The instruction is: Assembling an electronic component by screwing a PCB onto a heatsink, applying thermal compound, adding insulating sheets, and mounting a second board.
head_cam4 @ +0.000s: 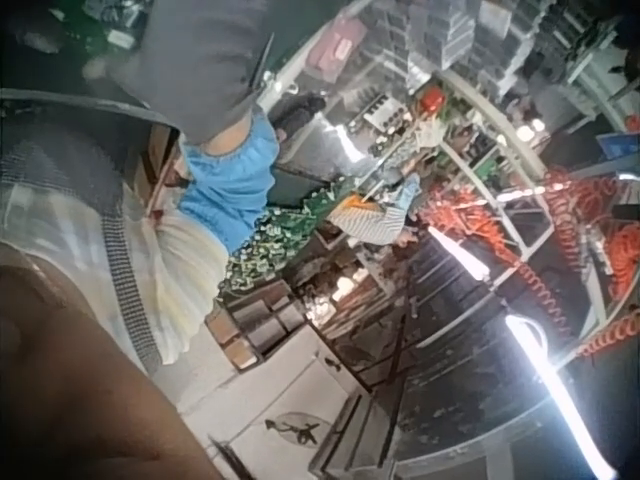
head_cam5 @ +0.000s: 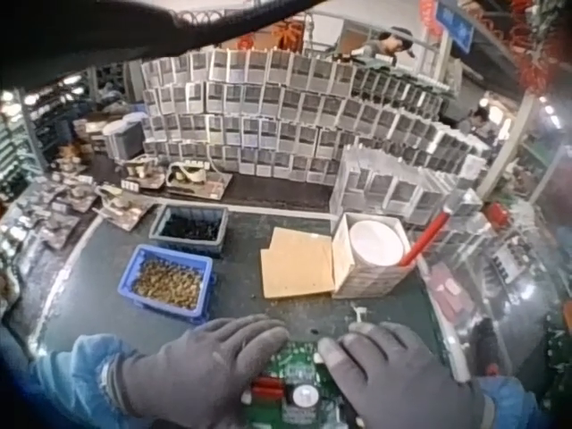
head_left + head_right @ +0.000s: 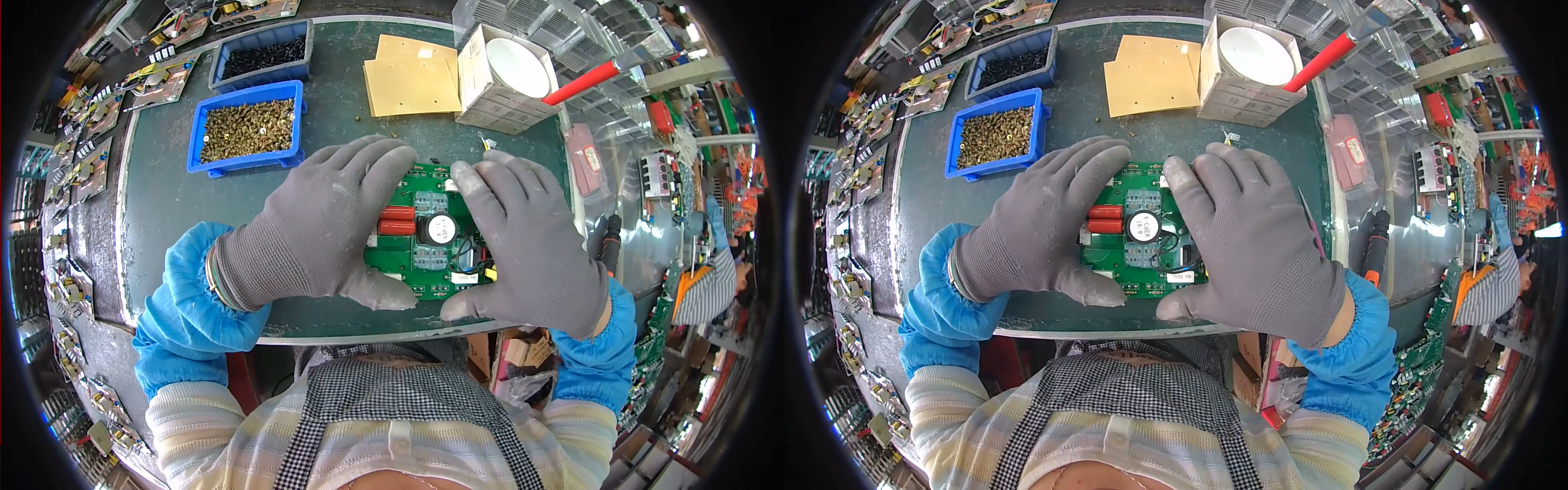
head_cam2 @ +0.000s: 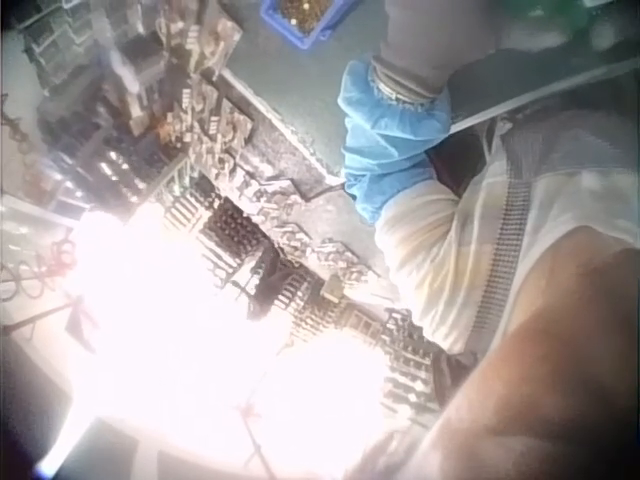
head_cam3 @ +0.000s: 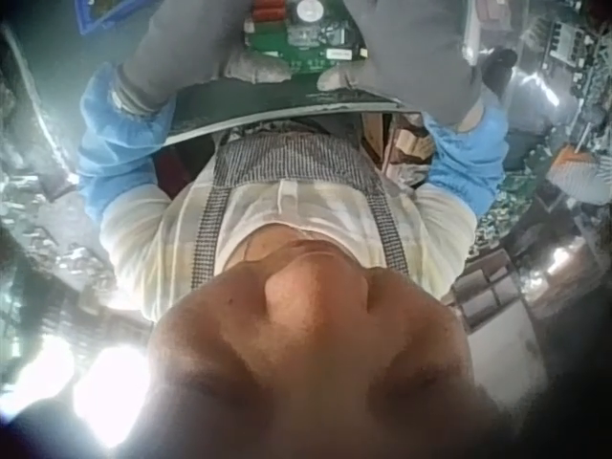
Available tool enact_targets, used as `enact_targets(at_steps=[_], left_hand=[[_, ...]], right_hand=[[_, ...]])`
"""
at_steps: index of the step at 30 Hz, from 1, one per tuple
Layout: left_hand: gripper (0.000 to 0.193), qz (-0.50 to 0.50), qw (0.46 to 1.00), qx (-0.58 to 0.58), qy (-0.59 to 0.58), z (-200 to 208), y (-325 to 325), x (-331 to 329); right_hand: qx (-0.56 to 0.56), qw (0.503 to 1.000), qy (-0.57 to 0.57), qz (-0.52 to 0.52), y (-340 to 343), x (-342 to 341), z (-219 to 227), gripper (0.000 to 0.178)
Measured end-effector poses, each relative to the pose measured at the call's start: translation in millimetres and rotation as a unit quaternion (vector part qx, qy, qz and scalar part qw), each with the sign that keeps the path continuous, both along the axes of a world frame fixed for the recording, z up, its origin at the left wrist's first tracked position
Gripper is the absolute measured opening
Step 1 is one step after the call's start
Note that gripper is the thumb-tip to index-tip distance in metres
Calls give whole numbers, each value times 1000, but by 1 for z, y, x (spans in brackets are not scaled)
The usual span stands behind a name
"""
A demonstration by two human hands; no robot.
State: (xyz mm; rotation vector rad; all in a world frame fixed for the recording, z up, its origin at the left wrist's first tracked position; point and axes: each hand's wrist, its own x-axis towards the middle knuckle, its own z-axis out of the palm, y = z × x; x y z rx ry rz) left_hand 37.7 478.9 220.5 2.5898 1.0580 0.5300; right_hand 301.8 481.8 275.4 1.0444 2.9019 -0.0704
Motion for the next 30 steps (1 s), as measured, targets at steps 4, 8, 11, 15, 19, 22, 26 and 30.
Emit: enact_targets(at_steps=[4,8,11,15,19,22,26,30], left_hand=[[132,7,1000,15,-5,-2,-2,-1],[131,-6,1000,1,25,5,1,1],[130,-3,999,-1,34,4,2,1],[130,-15,999,5,28,4,3,0],[130,0,999,46,5,-7,-4,2],[125,0,999,10,39,-2,2,-1],[127,5,999,6,32,-5,0,0],[129,10,996,-1,88,11,-1,2]], right_hand=[[1,1000,21,3,0,-2,-1,130],[-26,999,39,-6,-1,-2,-1,129],[2,999,46,4,0,-2,-3,123],[-10,999,44,4,-4,-6,-3,113],[28,998,50,15,-2,-2,-9,112],[-45,999,8,-8,1,-5,-2,124],[37,998,28,30,1,-3,-7,123],[24,999,-19,44,-6,-7,-6,124]])
